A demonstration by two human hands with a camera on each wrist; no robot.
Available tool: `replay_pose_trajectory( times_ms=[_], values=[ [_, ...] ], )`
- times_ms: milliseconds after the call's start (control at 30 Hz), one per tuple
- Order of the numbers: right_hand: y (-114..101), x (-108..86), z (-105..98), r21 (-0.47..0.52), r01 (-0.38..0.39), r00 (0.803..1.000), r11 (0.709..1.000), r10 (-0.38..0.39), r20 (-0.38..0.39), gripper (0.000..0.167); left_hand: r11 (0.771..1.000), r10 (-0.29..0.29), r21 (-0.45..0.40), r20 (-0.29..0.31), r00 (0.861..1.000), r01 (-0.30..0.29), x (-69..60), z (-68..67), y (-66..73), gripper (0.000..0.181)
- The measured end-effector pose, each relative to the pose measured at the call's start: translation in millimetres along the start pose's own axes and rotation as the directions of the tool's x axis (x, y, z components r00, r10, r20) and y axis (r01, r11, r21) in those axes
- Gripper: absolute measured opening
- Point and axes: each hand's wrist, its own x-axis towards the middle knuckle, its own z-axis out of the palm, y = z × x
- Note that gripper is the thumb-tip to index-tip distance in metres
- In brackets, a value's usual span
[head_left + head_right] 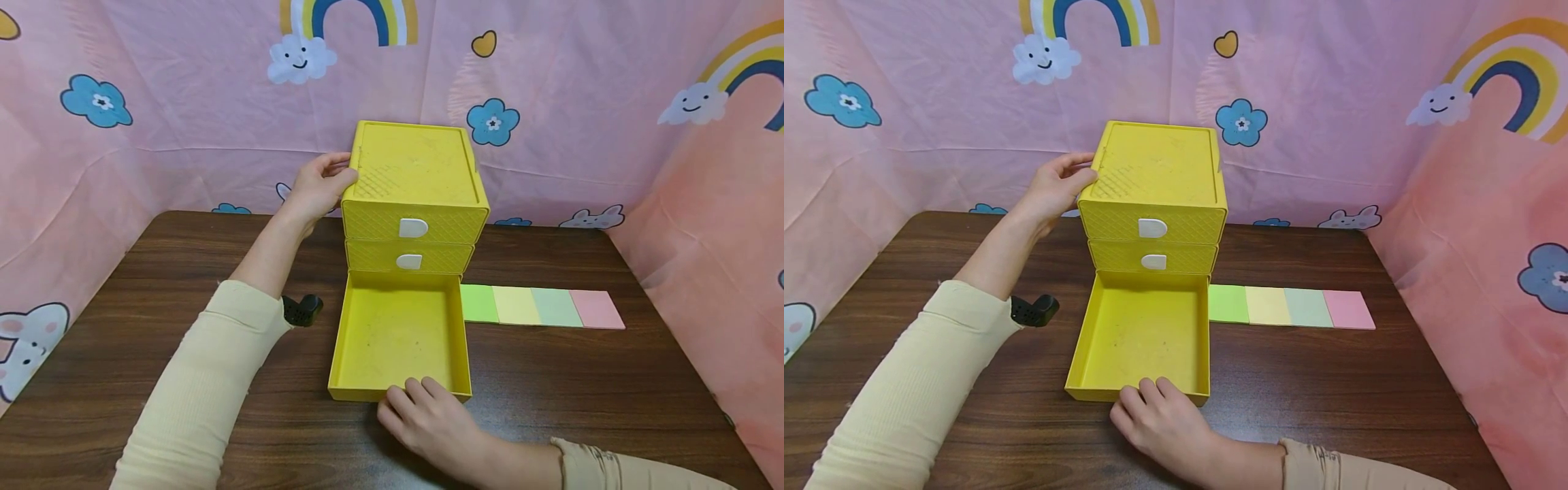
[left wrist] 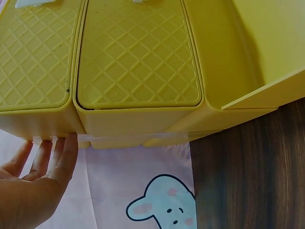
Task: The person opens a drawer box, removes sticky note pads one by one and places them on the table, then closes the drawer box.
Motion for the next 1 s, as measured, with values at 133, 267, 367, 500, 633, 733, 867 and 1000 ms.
replay_pose_trajectory(
  times_ms=[133,267,367,500,633,733,867,1000],
  values=[
    [0.2,0.0,2.3,-0.004,-0.006,1.000,1.000,0.006,-0.008,0.023,1.000,0.005,0.006,0.005,1.000,-0.005,-0.1,-0.2,0.1,0.049],
    [-0.5,-0.3,4.2,0.001,-0.022,1.000,1.000,0.022,-0.006,0.025,1.000,0.014,0.015,0.011,1.000,-0.014,0.1,-0.6,-0.9,0.050],
    [-1.4,-0.6,5.5,0.008,-0.036,0.999,0.999,0.036,-0.002,0.027,1.000,0.016,0.008,0.013,1.000,-0.016,0.4,-0.8,-1.4,0.050],
    [-1.8,-1.1,7.0,0.017,-0.049,0.999,0.999,0.049,0.002,0.029,1.000,0.015,0.003,0.012,1.000,-0.015,1.0,-0.7,-1.8,0.050],
    [-0.8,-1.4,7.5,0.023,-0.055,0.998,0.998,0.055,0.004,0.029,1.000,0.012,0.010,0.009,1.000,-0.012,1.4,-0.6,-2.1,0.050],
    [0.6,-1.7,7.8,0.022,-0.057,0.998,0.998,0.057,0.006,0.029,1.000,0.010,0.011,0.005,1.000,-0.010,1.7,-0.4,-2.1,0.050],
    [2.7,-1.5,8.1,0.015,-0.057,0.998,0.998,0.057,0.008,0.029,1.000,0.012,0.009,0.003,1.000,-0.012,2.2,-0.5,-2.4,0.050],
    [4.9,-0.6,7.8,0.016,-0.057,0.998,0.998,0.057,0.018,0.030,1.000,0.025,0.014,0.003,1.000,-0.025,2.6,-0.6,-3.3,0.049]
  ],
)
